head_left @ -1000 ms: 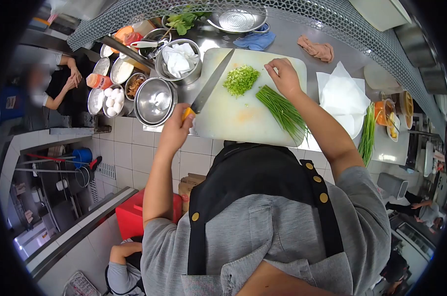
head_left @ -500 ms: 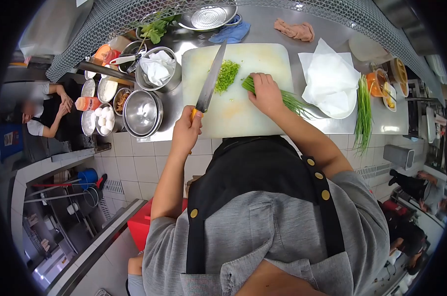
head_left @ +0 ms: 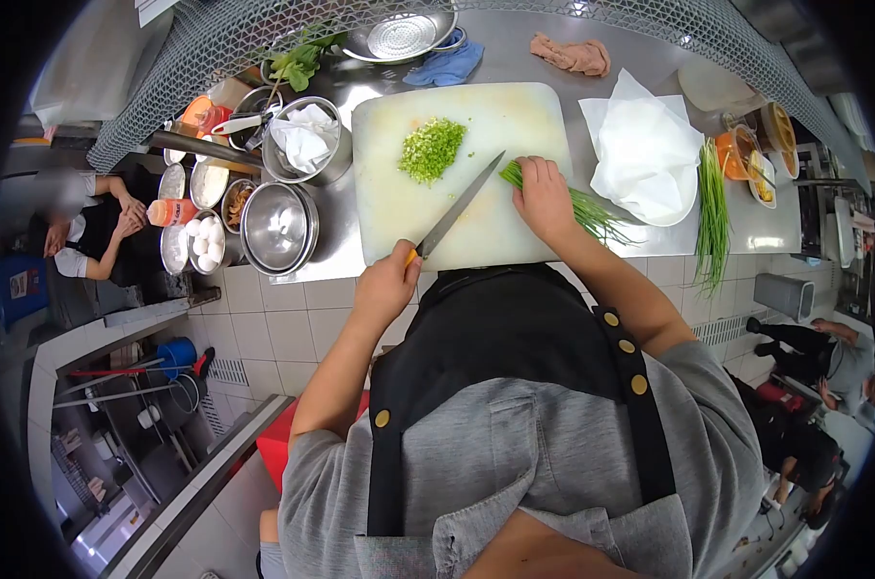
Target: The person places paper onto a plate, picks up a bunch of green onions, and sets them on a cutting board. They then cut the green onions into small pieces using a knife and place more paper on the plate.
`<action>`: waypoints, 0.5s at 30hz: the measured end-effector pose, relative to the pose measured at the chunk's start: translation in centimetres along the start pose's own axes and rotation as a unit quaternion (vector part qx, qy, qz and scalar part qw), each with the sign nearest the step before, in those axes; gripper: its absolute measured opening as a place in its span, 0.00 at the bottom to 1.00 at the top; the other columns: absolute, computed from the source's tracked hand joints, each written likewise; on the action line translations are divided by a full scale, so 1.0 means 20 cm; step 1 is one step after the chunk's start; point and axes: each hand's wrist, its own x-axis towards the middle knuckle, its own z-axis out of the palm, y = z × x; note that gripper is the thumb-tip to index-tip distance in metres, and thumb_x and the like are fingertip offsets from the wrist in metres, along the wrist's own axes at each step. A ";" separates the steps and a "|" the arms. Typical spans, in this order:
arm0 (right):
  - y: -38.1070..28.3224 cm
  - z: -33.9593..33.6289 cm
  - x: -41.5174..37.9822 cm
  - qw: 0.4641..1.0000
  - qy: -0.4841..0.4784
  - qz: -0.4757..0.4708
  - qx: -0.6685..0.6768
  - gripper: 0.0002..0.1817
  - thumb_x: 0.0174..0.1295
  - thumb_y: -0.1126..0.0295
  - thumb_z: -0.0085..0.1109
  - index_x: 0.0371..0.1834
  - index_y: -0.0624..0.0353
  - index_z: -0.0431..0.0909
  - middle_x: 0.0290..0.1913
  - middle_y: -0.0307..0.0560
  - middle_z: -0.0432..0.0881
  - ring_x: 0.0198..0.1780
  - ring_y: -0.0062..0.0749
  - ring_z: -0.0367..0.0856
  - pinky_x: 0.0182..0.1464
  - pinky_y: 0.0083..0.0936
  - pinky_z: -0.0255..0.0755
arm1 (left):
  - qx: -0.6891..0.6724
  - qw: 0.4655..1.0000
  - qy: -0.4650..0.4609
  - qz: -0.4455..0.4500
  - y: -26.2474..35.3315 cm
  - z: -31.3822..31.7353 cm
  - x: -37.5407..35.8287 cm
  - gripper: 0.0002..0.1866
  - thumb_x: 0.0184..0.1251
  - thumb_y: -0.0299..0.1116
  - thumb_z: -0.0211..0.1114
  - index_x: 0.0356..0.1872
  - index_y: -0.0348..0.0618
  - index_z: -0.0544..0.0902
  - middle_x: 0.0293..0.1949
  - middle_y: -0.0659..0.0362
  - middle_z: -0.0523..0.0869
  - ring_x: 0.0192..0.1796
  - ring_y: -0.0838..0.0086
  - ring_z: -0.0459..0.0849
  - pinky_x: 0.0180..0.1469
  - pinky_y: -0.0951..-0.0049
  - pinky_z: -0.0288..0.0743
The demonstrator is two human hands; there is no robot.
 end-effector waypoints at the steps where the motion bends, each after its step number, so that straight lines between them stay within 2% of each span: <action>1: 0.00 0.00 0.00 1.000 0.003 0.000 -0.004 0.30 0.54 0.70 0.69 0.62 0.59 0.71 0.55 0.49 0.75 0.57 0.45 0.75 0.57 0.39 0.73 | 0.009 1.000 -0.006 -0.002 0.00 -0.01 0.02 0.14 0.77 0.43 0.58 0.53 0.47 0.76 0.35 0.41 0.88 0.40 0.41 0.87 0.43 0.46 0.78; 5: -0.03 0.00 0.03 1.000 0.024 0.004 0.003 0.23 0.57 0.71 0.63 0.58 0.61 0.73 0.52 0.52 0.77 0.55 0.47 0.76 0.57 0.40 0.73 | 0.025 1.000 0.016 0.007 -0.02 -0.07 0.14 0.14 0.77 0.44 0.58 0.54 0.48 0.76 0.35 0.41 0.88 0.41 0.42 0.87 0.43 0.45 0.78; 7: -0.02 0.07 0.06 0.999 -0.033 0.033 0.018 0.17 0.59 0.74 0.56 0.52 0.63 0.76 0.48 0.55 0.79 0.53 0.49 0.77 0.57 0.42 0.73 | 0.041 0.993 0.101 0.037 -0.06 -0.09 0.20 0.12 0.77 0.42 0.58 0.51 0.47 0.75 0.32 0.42 0.87 0.37 0.40 0.86 0.38 0.43 0.77; 9: -0.04 0.11 0.07 0.999 0.022 0.007 0.031 0.14 0.59 0.75 0.50 0.48 0.63 0.78 0.46 0.58 0.80 0.51 0.51 0.77 0.57 0.43 0.74 | 0.035 0.992 0.107 0.062 -0.08 -0.11 0.23 0.12 0.76 0.42 0.58 0.51 0.48 0.76 0.33 0.40 0.87 0.37 0.38 0.85 0.38 0.42 0.76; 11: -0.06 0.10 0.10 0.998 -0.012 0.020 0.064 0.18 0.57 0.74 0.53 0.52 0.64 0.77 0.48 0.56 0.80 0.52 0.50 0.77 0.57 0.43 0.73 | -0.008 0.996 0.073 0.041 -0.11 -0.11 0.25 0.12 0.77 0.42 0.59 0.50 0.46 0.76 0.30 0.44 0.87 0.33 0.47 0.88 0.35 0.50 0.78; 13: -0.09 0.06 0.08 0.999 0.006 0.021 0.040 0.23 0.58 0.69 0.59 0.57 0.64 0.76 0.54 0.55 0.79 0.57 0.49 0.76 0.61 0.44 0.71 | -0.141 0.990 0.026 -0.010 0.00 -0.14 0.21 0.12 0.78 0.41 0.60 0.50 0.44 0.77 0.25 0.51 0.85 0.28 0.62 0.88 0.32 0.61 0.79; 14: -0.10 0.02 0.05 0.999 0.013 0.040 0.026 0.23 0.58 0.69 0.59 0.57 0.64 0.76 0.54 0.55 0.79 0.57 0.49 0.76 0.61 0.44 0.71 | -0.139 0.990 0.013 0.011 0.01 -0.12 0.21 0.12 0.78 0.41 0.60 0.50 0.44 0.77 0.25 0.51 0.85 0.28 0.62 0.88 0.32 0.61 0.79; 15: -0.12 -0.06 0.04 0.999 0.034 0.037 0.018 0.25 0.58 0.66 0.63 0.59 0.63 0.75 0.58 0.54 0.77 0.61 0.48 0.74 0.63 0.45 0.69 | -0.146 0.989 0.014 0.011 0.01 -0.11 0.23 0.12 0.78 0.41 0.60 0.50 0.43 0.77 0.24 0.54 0.84 0.27 0.68 0.86 0.32 0.66 0.78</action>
